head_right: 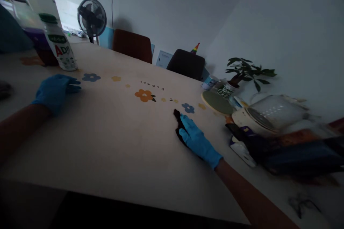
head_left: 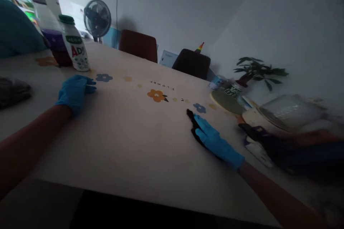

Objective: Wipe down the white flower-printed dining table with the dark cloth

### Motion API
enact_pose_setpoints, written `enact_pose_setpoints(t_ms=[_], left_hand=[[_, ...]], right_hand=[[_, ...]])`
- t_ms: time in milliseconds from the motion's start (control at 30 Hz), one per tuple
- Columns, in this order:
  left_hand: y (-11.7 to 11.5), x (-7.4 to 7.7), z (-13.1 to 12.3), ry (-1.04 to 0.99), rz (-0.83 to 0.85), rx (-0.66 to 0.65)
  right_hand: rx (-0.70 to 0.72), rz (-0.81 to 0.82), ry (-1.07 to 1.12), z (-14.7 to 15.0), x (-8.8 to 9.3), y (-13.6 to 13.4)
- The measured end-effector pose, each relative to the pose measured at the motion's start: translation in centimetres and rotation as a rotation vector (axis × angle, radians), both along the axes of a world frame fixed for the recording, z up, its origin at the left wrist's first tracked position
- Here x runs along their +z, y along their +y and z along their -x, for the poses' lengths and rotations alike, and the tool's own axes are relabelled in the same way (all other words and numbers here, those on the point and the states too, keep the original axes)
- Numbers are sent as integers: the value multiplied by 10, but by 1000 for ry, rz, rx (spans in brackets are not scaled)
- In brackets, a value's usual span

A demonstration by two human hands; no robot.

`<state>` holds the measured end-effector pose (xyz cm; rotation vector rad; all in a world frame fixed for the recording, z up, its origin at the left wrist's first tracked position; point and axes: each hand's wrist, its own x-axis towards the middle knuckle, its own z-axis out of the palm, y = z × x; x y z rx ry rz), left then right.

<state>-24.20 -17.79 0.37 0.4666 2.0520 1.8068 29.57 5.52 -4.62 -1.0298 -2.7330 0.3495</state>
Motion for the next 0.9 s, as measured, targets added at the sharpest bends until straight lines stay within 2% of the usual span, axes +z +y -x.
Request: enact_pose_setpoints(t_ms=[133, 200, 300, 433, 600, 733, 800, 900], left_hand=[[3, 4, -4, -16, -29, 11], [5, 5, -5, -31, -57, 25], [8, 5, -5, -73, -105, 48], [9, 5, -3, -84, -109, 38], [8, 7, -3, -102, -143, 50], [8, 15, -9, -136, -124, 116], [7, 19, -11, -128, -95, 137], [3, 20, -10, -102, -71, 125]], right_hand=[[39, -44, 33, 1, -5, -51], [62, -56, 23, 15, -6, -65], [119, -36, 20, 51, -7, -74], [193, 42, 38, 127, -5, -73], [248, 126, 33, 252, 4, -74], [273, 110, -11, 346, 17, -81], [276, 53, -46, 380, 23, -84], [249, 0, -54, 411, 32, -83]])
